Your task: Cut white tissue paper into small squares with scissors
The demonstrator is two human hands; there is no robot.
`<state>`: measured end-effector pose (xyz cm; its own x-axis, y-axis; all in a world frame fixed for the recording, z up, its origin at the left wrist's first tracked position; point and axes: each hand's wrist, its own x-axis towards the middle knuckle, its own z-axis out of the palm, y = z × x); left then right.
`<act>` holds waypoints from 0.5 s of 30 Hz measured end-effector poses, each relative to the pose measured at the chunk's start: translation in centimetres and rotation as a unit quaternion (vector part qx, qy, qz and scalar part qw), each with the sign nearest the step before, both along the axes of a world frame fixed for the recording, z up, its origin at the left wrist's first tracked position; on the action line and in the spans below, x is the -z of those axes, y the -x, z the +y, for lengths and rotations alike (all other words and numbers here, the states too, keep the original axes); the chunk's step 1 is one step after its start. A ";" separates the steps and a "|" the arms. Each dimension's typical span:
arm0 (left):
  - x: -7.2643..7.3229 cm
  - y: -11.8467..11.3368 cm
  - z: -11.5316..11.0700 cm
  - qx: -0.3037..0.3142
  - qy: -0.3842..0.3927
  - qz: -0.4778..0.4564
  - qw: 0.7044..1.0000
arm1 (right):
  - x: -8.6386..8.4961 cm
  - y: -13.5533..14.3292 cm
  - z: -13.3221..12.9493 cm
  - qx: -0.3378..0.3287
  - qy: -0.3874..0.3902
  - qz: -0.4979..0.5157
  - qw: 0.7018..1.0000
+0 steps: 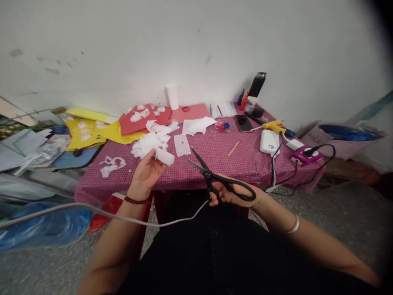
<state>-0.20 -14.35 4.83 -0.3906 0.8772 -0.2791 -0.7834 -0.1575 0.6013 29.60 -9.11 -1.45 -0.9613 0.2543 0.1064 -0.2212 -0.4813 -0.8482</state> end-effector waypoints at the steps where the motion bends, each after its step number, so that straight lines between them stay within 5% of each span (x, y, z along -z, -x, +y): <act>1: 0.1 0.0 0.0 0.004 -0.002 0.004 1.000 | 0.1 0.1 0.0 -0.005 0.000 -0.002 1.000; 15: 0.1 -1.4 -0.2 0.000 0.015 0.059 0.998 | -1.6 1.2 -0.5 -0.011 -0.123 -0.003 0.992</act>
